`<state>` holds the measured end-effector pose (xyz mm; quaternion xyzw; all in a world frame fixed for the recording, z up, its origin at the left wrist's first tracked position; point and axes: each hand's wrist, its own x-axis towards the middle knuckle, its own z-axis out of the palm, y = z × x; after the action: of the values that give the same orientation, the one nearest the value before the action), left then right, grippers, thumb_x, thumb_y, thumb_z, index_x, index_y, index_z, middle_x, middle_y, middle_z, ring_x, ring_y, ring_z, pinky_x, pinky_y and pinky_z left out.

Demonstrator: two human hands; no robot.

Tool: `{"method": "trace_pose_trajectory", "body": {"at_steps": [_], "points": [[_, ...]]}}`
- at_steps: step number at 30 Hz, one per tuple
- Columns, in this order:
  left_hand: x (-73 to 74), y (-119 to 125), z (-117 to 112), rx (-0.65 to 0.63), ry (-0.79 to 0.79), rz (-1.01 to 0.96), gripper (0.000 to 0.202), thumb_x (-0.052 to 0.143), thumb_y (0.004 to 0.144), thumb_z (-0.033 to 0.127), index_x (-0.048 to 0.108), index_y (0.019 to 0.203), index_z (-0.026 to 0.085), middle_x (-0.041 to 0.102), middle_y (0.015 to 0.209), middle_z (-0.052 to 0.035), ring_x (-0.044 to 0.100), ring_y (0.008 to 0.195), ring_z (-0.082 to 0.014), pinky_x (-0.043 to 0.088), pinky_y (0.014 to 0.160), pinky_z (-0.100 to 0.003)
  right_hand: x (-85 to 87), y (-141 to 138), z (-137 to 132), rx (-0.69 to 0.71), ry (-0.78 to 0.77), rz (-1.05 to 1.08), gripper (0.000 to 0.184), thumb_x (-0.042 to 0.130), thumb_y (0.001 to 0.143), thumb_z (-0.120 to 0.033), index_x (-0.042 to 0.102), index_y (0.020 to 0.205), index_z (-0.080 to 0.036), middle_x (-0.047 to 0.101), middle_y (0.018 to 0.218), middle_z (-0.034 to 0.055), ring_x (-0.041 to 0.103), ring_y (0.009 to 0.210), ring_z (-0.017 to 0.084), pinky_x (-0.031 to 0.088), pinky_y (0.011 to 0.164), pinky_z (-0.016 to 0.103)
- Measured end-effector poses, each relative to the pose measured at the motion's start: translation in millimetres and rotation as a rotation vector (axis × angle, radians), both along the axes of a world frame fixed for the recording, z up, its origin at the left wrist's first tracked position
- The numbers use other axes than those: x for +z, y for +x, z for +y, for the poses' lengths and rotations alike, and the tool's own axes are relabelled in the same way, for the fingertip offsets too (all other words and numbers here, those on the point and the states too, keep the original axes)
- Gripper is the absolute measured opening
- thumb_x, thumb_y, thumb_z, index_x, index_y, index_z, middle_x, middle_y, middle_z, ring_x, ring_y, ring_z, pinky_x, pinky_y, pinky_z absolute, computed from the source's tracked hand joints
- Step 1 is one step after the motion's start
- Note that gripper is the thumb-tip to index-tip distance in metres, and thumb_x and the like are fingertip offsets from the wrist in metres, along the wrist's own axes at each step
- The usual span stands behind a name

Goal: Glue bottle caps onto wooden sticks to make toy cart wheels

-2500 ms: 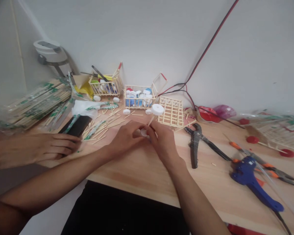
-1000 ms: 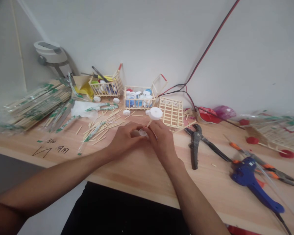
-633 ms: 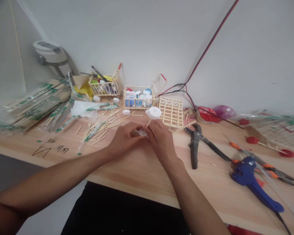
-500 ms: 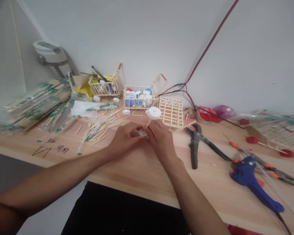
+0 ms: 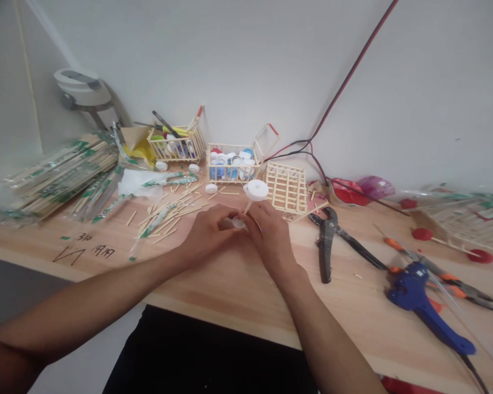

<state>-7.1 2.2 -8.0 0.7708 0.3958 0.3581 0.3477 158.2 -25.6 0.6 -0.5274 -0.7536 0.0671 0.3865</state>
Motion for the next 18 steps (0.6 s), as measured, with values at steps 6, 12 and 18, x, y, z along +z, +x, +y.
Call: {"method": "trace_pose_trajectory", "body": {"at_steps": [6,12,18], "points": [[1.1,-0.6,-0.3,0.006,0.02,0.015,0.025,0.07,0.078,0.031,0.069,0.101,0.022,0.072,0.101,-0.0002,0.062,0.095,-0.0187,0.045,0.089,-0.031,-0.9,0.1,0.5,-0.005,-0.003,0.001,0.019,0.051,0.094,-0.027,0.057,0.077,-0.022,0.061,0.085,0.0043,0.058,0.08,0.018,0.042,0.068,0.03],[0.0,-0.2,-0.3,0.009,-0.001,-0.002,0.025,0.071,0.078,0.033,0.069,0.1,0.023,0.072,0.101,-0.0003,0.062,0.095,-0.0191,0.045,0.09,-0.032,-1.4,0.4,1.1,-0.001,-0.005,0.002,0.02,0.05,0.094,-0.028,0.058,0.077,-0.022,0.061,0.085,0.0045,0.057,0.08,0.018,0.041,0.068,0.03],[0.9,0.6,-1.4,0.029,0.022,0.008,0.023,0.071,0.078,0.031,0.069,0.099,0.022,0.072,0.1,0.0008,0.063,0.094,-0.0185,0.045,0.089,-0.031,-2.7,0.4,1.0,-0.008,-0.005,0.014,0.019,0.051,0.093,-0.028,0.057,0.076,-0.022,0.061,0.085,0.0043,0.057,0.08,0.017,0.041,0.067,0.029]]}}
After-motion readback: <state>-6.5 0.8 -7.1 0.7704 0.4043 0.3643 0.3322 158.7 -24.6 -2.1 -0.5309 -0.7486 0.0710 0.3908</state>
